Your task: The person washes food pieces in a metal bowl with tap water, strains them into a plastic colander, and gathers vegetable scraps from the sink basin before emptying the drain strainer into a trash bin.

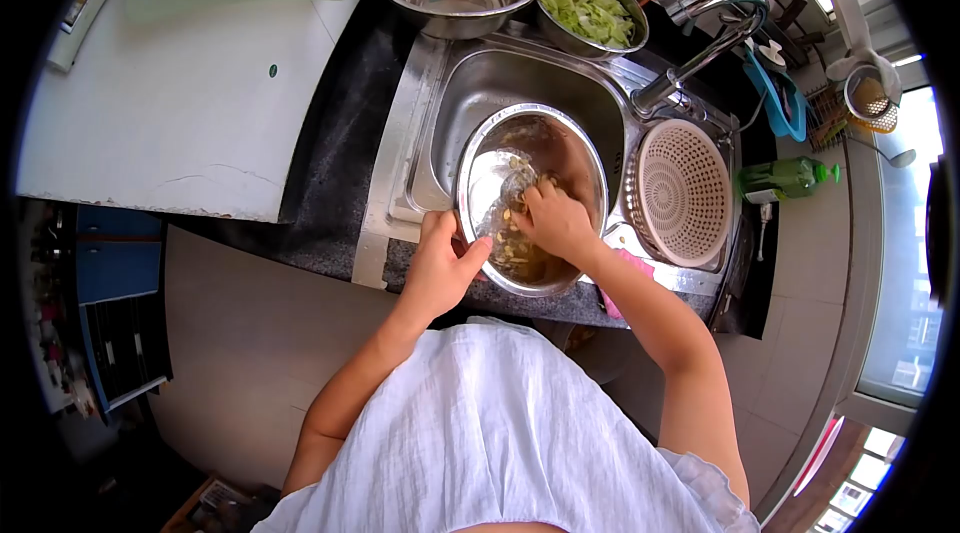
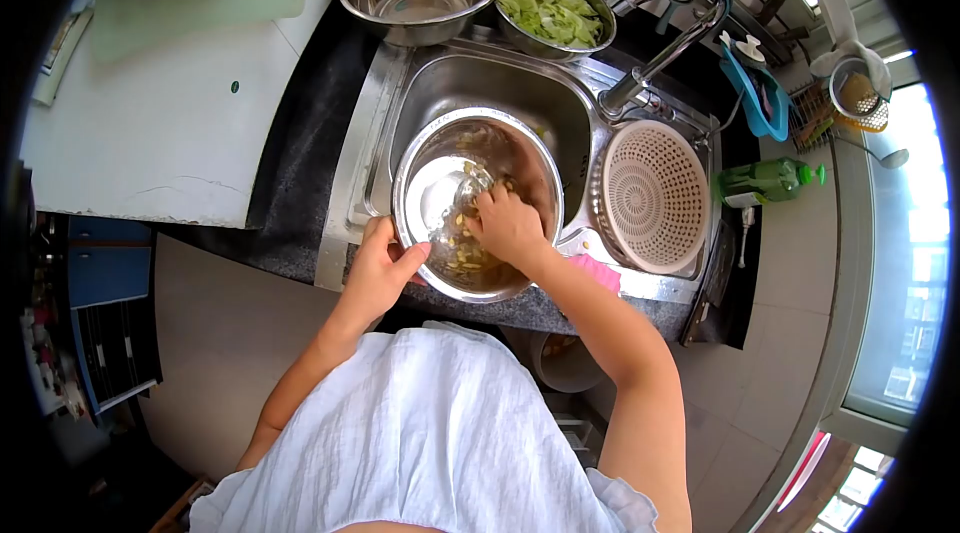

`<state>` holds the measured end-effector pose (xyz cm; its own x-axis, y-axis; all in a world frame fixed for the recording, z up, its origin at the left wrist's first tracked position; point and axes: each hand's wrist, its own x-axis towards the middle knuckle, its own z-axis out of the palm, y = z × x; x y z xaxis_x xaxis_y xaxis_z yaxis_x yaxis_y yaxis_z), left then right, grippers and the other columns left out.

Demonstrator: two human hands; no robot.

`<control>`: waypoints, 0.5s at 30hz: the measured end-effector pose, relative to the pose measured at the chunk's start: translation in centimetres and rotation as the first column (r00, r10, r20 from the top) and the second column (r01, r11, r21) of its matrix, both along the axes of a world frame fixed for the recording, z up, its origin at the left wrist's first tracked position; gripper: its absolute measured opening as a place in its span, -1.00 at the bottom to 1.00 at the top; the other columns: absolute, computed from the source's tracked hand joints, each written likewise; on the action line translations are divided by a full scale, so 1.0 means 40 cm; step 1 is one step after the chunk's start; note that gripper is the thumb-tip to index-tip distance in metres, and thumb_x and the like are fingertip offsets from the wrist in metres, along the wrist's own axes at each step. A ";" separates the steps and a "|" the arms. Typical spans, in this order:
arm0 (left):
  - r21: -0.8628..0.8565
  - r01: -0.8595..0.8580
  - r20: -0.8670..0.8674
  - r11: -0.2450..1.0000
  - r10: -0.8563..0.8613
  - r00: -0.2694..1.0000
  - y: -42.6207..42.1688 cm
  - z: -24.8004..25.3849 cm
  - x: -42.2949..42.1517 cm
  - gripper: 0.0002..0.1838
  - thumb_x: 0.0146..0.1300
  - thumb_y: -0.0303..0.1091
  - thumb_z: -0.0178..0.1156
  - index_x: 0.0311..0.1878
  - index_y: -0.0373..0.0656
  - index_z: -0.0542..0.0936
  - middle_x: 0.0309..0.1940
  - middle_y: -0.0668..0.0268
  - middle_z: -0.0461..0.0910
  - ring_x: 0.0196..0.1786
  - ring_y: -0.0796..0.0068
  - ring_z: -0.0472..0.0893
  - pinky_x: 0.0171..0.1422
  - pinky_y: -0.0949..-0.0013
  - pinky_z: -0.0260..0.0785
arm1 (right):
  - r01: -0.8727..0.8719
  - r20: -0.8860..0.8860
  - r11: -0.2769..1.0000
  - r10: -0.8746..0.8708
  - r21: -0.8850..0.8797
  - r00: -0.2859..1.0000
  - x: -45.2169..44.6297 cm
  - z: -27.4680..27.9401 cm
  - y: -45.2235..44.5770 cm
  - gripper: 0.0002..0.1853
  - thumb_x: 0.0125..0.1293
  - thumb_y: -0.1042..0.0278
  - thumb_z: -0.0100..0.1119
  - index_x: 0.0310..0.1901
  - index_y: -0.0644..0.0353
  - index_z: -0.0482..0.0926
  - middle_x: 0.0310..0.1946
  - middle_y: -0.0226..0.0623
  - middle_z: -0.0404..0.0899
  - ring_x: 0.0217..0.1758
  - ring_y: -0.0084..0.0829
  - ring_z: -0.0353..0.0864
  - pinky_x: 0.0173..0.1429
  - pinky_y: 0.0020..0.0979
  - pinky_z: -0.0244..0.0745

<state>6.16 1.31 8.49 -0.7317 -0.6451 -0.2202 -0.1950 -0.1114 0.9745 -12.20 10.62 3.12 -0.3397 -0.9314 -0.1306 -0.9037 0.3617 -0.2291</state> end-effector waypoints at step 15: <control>-0.005 0.024 0.011 1.000 -0.024 1.000 -0.002 0.000 0.018 -0.76 0.19 -0.43 0.19 -0.13 -0.33 0.45 -0.19 0.22 0.28 -0.39 0.53 0.47 -0.39 0.49 0.47 | 0.099 0.405 0.993 -0.066 -0.062 0.912 0.051 0.054 -0.034 -0.63 0.38 0.06 -0.14 -0.33 0.19 0.51 -0.46 0.02 0.57 -0.35 0.05 0.56 -0.23 -0.04 0.42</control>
<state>6.89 1.25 8.48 -0.7444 -0.6285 -0.2253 -0.2087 -0.1015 0.9727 -10.15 9.27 5.26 -0.3501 -0.9152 -0.1994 -0.6968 0.3967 -0.5975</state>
